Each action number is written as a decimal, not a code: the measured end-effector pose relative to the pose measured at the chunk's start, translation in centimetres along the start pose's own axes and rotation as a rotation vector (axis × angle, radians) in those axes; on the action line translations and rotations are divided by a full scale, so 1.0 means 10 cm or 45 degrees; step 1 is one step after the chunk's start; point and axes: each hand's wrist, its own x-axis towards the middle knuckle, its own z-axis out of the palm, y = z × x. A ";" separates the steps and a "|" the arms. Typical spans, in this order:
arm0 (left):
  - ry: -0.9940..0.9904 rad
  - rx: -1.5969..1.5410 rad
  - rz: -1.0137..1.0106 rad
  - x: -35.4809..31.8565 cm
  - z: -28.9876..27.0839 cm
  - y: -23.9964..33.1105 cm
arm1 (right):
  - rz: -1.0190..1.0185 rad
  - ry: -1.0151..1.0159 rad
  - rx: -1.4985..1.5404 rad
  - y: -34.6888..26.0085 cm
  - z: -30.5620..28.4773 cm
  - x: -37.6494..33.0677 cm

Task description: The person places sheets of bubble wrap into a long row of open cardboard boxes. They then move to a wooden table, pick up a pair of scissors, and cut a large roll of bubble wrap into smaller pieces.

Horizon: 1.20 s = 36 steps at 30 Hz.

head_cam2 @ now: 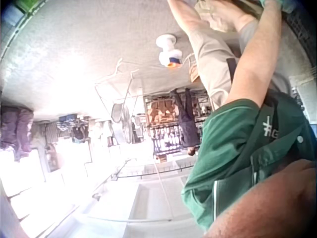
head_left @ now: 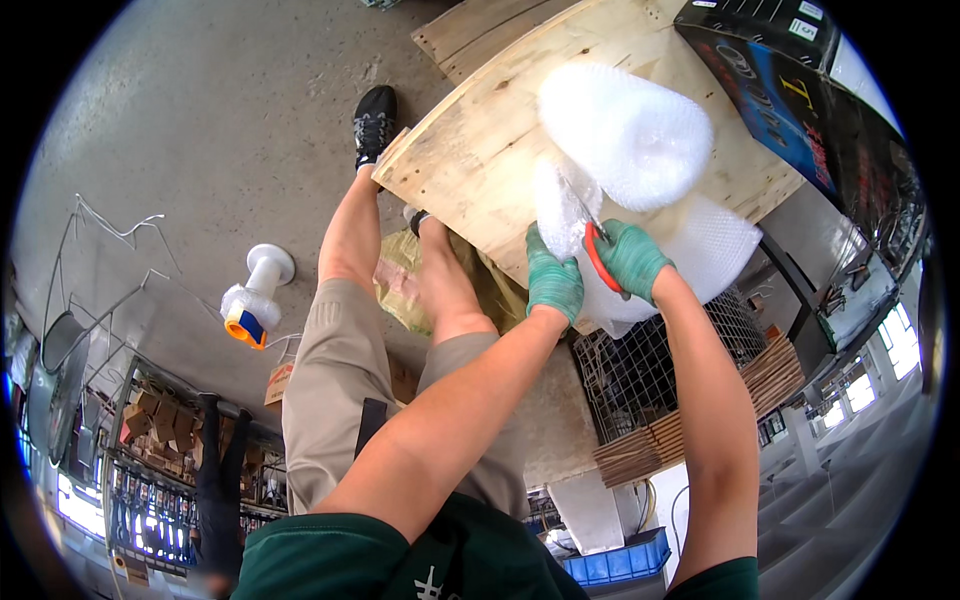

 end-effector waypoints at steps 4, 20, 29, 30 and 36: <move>-0.003 0.127 0.002 -0.03 -0.03 -0.01 | -0.046 -0.108 -0.004 0.21 -0.01 0.10; -0.067 0.048 -0.083 -0.15 -0.11 0.08 | 0.040 -0.138 -0.036 -0.08 0.05 0.17; -0.024 -0.017 -0.051 -0.15 -0.22 0.03 | 0.146 -0.190 0.150 0.09 -0.07 -0.01; -0.011 0.025 -0.055 -0.15 -0.23 0.01 | 0.208 -0.221 0.158 0.11 -0.09 -0.04; 0.023 0.063 -0.089 -0.23 -0.26 0.04 | 0.205 -0.212 0.086 -0.06 -0.05 -0.13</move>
